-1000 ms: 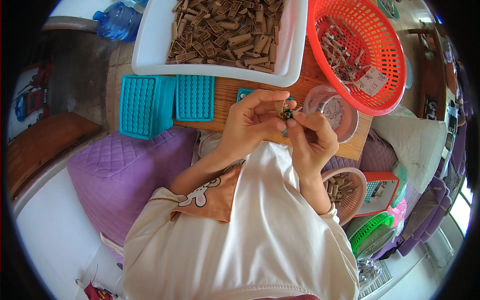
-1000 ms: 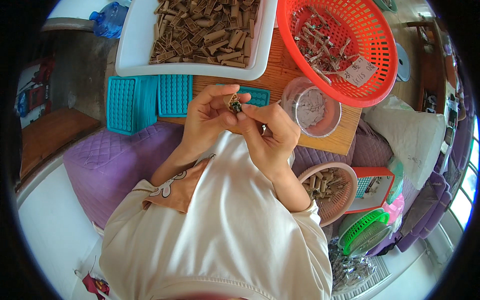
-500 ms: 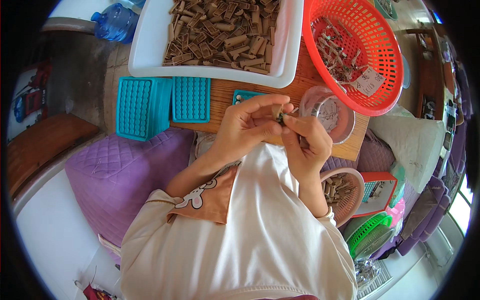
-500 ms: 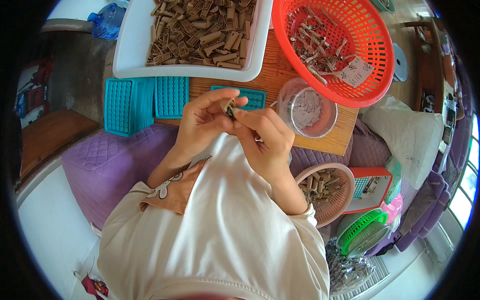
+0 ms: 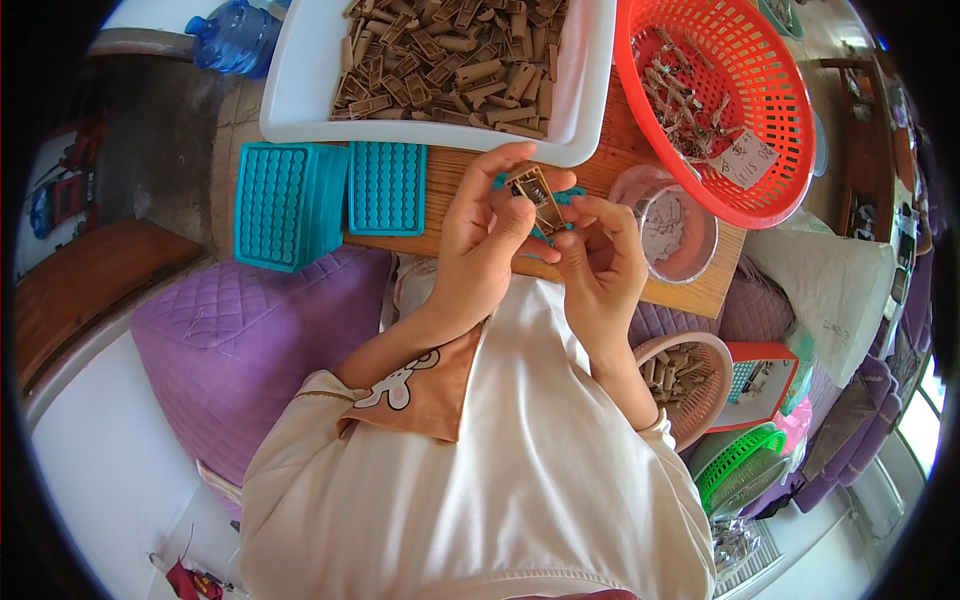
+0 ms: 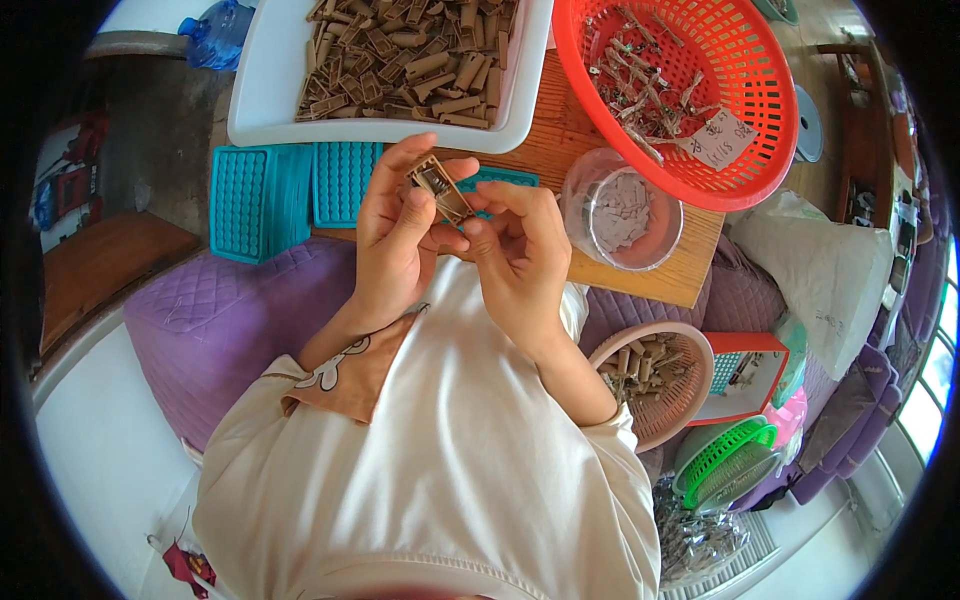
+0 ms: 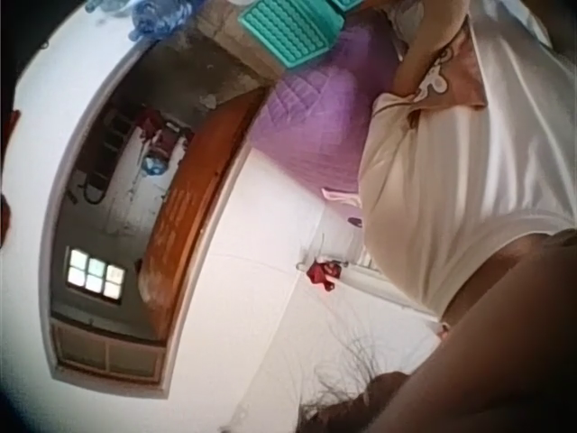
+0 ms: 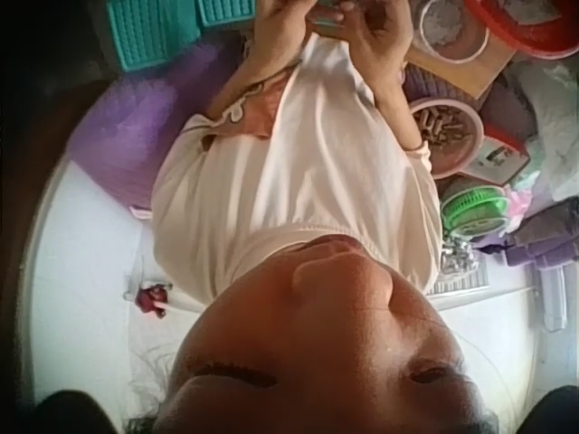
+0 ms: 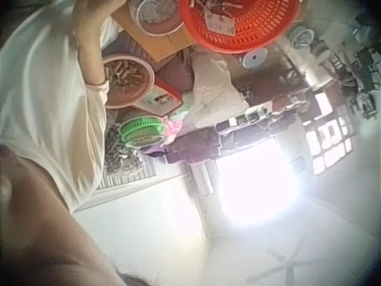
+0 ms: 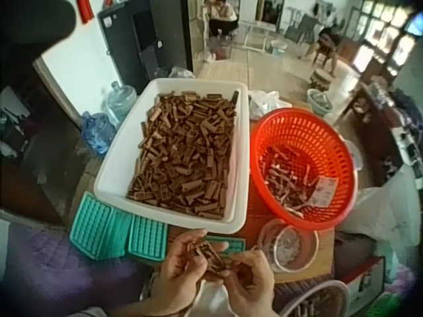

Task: The person assembles small components by hand, inserting white discs and magnetic sensor parts into brown rectangular housings.

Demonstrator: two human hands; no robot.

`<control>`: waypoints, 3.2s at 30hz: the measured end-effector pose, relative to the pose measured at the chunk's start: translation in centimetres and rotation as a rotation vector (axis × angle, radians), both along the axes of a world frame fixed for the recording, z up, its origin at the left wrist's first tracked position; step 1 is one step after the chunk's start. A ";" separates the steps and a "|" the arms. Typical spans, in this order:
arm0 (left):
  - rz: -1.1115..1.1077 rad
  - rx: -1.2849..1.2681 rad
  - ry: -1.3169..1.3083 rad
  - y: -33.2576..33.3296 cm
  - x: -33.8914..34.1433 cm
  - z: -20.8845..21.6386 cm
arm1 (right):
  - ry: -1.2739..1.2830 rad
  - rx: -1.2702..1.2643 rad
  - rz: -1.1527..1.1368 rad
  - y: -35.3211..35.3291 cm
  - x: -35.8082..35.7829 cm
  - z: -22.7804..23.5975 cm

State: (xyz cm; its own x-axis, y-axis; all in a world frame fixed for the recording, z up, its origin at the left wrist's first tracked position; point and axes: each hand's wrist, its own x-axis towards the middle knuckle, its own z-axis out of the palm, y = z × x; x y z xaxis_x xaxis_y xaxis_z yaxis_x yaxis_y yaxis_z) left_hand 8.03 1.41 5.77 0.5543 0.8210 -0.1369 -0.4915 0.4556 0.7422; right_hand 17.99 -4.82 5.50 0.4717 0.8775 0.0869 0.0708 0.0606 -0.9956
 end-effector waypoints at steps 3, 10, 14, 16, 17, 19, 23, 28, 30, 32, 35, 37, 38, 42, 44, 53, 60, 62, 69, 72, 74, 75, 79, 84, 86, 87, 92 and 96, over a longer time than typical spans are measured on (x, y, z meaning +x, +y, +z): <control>-0.013 -0.161 -0.067 0.2 -0.2 0.2 | 0.065 -0.078 0.040 -0.1 0.0 0.4; -0.042 -0.571 -0.258 1.0 -0.7 -1.6 | 0.210 -0.279 0.126 0.7 0.3 0.5; -0.033 -0.655 -0.309 0.9 -1.4 -2.6 | -0.008 -0.270 0.218 1.0 0.8 -0.7; -0.020 -0.619 -0.300 0.7 -1.9 -2.9 | 0.030 -0.228 0.234 1.0 0.7 -1.8; 0.019 -0.548 -0.230 0.5 -2.1 -3.0 | 0.067 -0.186 0.247 1.0 0.7 -2.1; 0.058 -0.477 -0.159 0.0 -2.5 -3.2 | 0.151 -0.217 0.213 1.2 -0.2 -1.9; 0.124 -0.272 0.071 -1.8 -3.0 -3.7 | 0.070 -0.337 0.184 1.6 -1.7 -1.6; 0.116 -0.051 0.352 -2.6 -3.1 -4.6 | 0.017 -0.422 0.208 2.0 -2.1 -3.8; 0.097 -0.031 0.365 -2.7 -3.5 -5.7 | 0.026 -0.514 0.280 2.0 -1.8 -5.1; 0.081 -0.012 0.380 -2.5 -4.1 -5.9 | 0.009 -0.475 0.393 2.1 -0.9 -5.8; 0.095 -0.219 0.299 -1.5 -5.2 -5.4 | 0.065 -0.442 0.500 2.1 0.8 -7.3; 0.147 -0.321 0.336 -0.6 -6.0 -5.7 | -0.220 -0.444 0.234 2.4 1.5 -7.4; 0.160 -0.334 0.335 -0.3 -6.5 -6.2 | -0.322 -0.404 0.219 2.6 1.5 -7.4; 0.138 -0.301 0.362 0.3 -7.5 -6.6 | -0.497 -0.250 0.282 2.3 0.3 -9.0; 0.129 -0.304 0.368 0.6 -7.5 -6.5 | -0.755 -0.150 0.375 2.1 -0.2 -9.2; -0.005 -0.283 0.338 0.5 -7.5 -6.6 | -0.566 -0.180 0.261 2.2 -1.0 -8.4; -0.097 -0.287 0.259 -0.1 -6.5 -5.7 | -0.490 0.199 0.118 2.5 -3.3 -5.9; -0.109 -0.282 0.292 0.0 -6.3 -5.6 | -0.537 0.212 0.149 2.8 -3.1 -6.2; -0.140 -0.285 0.373 -0.5 -6.3 -5.7 | -0.530 0.134 0.277 2.3 -2.3 -6.5; -0.176 -0.241 0.357 -0.5 -6.3 -5.9 | -0.420 0.017 0.210 2.0 -2.9 -5.9; -0.194 -0.216 0.352 -0.5 -6.3 -5.8 | -0.387 0.030 0.145 1.8 -3.4 -6.1; -0.213 -0.190 0.347 -0.5 -6.3 -5.8 | -0.355 0.043 0.078 1.8 -3.7 -6.2; -0.176 -0.182 0.327 -0.7 -6.0 -5.6 | -0.317 0.050 0.028 1.6 -4.1 -6.2; -0.171 -0.091 0.438 -1.0 -5.8 -5.0 | -0.393 0.113 0.005 1.3 -4.1 -6.0; -0.187 -0.060 0.473 -0.8 -5.9 -4.9 | -0.450 0.141 0.014 1.4 -4.0 -6.0; -0.204 -0.028 0.507 -0.8 -5.9 -4.9 | -0.507 0.171 0.022 1.4 -3.9 -5.9; -0.208 -0.114 0.435 -0.5 -5.9 -4.9 | -0.547 0.215 0.043 1.6 -3.5 -6.2; -0.184 -0.230 0.389 -0.4 -6.0 -5.1 | -0.586 0.266 0.224 1.4 -2.5 -6.6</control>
